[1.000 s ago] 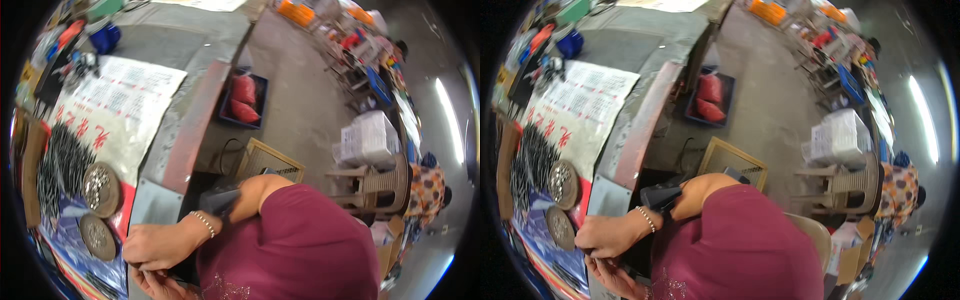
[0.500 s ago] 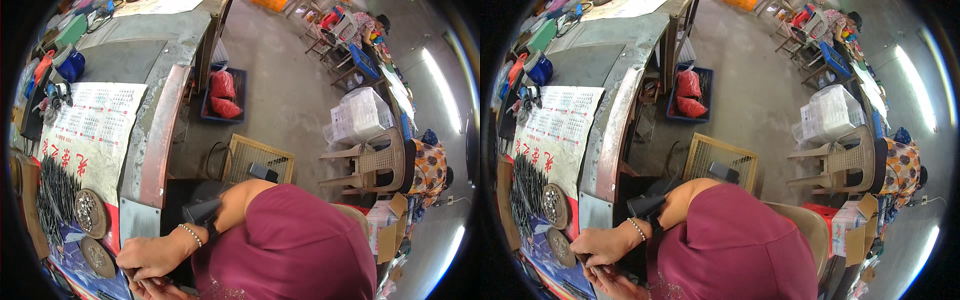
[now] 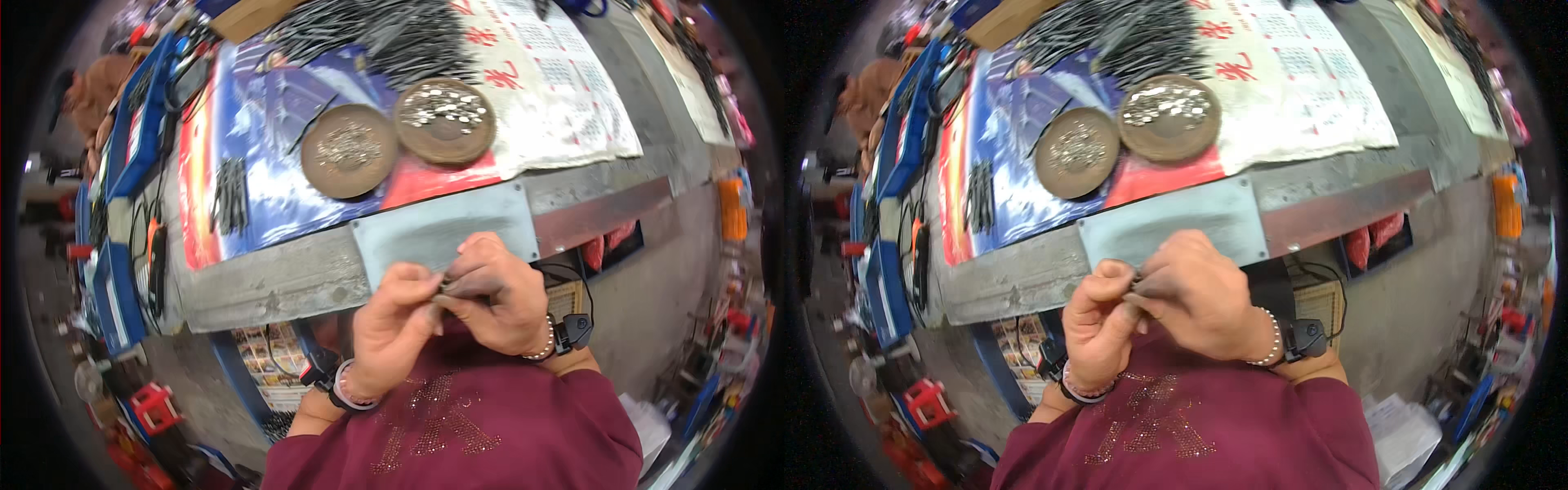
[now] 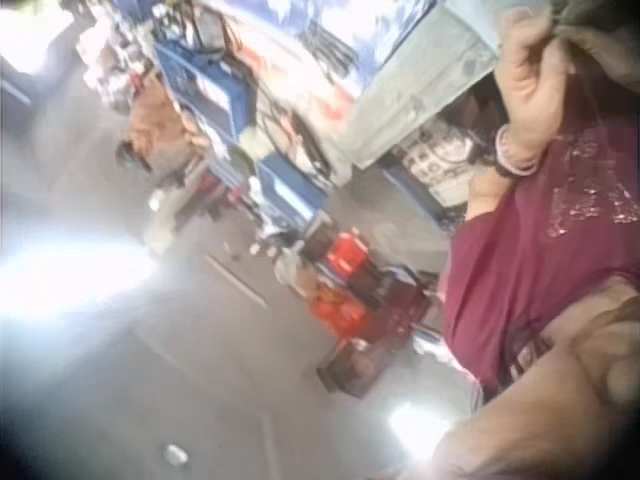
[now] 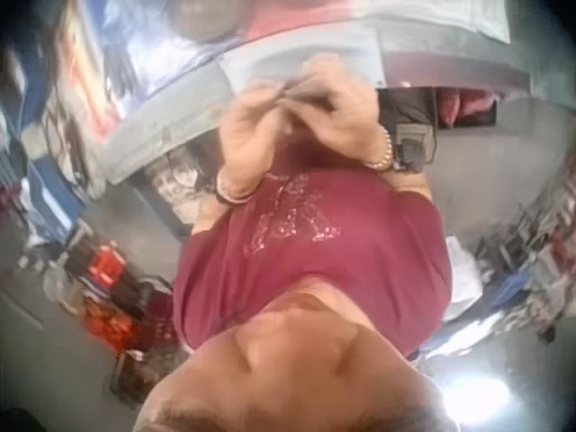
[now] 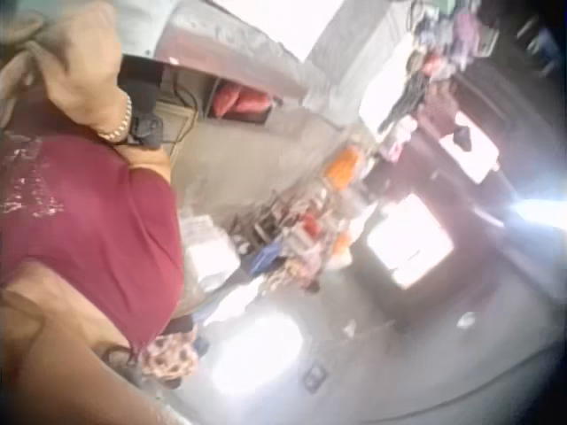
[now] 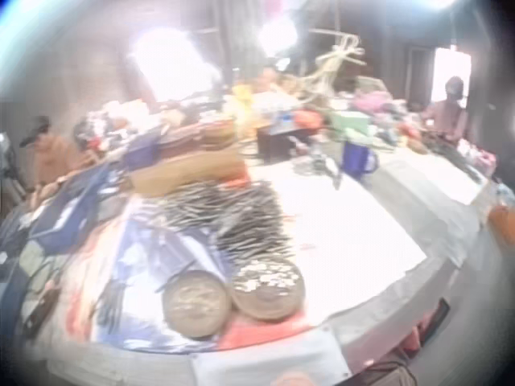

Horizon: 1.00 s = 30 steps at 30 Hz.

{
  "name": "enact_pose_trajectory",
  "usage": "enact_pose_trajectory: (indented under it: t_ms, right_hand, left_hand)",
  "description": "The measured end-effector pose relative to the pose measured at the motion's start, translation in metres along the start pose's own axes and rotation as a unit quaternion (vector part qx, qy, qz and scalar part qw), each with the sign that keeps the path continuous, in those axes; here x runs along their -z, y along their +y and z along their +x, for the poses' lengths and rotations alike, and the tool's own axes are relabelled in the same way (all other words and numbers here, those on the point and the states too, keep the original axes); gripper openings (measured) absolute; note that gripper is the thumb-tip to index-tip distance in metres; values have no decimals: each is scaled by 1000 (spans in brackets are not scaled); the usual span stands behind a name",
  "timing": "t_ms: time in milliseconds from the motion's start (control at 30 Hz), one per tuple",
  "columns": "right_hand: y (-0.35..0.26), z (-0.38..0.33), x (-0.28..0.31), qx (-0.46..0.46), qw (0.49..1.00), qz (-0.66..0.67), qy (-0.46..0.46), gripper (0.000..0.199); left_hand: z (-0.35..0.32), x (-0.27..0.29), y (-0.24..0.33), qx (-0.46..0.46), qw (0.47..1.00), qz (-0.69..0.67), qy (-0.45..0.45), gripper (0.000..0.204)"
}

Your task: The person repeatedly picks up small metal rods and inserts them into a metal sheet with pre-drilled holes. They then place the assembled components into a blue bin. The person continues this repetitive assembly process throughout the clip.

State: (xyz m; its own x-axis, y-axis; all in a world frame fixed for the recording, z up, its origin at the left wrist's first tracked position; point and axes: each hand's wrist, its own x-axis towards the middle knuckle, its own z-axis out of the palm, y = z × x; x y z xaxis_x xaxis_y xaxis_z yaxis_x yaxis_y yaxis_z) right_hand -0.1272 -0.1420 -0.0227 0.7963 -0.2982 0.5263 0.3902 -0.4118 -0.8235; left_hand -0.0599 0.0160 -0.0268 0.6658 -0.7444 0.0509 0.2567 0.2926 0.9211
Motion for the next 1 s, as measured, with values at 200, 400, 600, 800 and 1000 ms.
enact_pose_trajectory:
  t_ms: [200, 400, 600, 800, 1000]
  right_hand:
    - [11, 7, 3, -270, 832, 479, -72, 15]
    - [4, -6, -6, -276, 863, 424, -11, 15]
    - [-14, -8, -19, -86, 989, 94, 69, 14]
    - [-8, -5, -14, 27, 998, -8, 55, 14]
    - [-5, -17, -20, 27, 999, -28, -29, 27]
  left_hand:
    - [-2, -2, 8, 33, 996, -67, -56, 30]
    - [-10, -7, 2, -19, 998, -58, 5, 32]
    - [-9, -20, -4, -143, 987, 48, 57, 34]
    - [-17, -25, -5, -106, 993, 27, 47, 33]
    - [-21, -22, -3, -98, 993, 46, 38, 30]
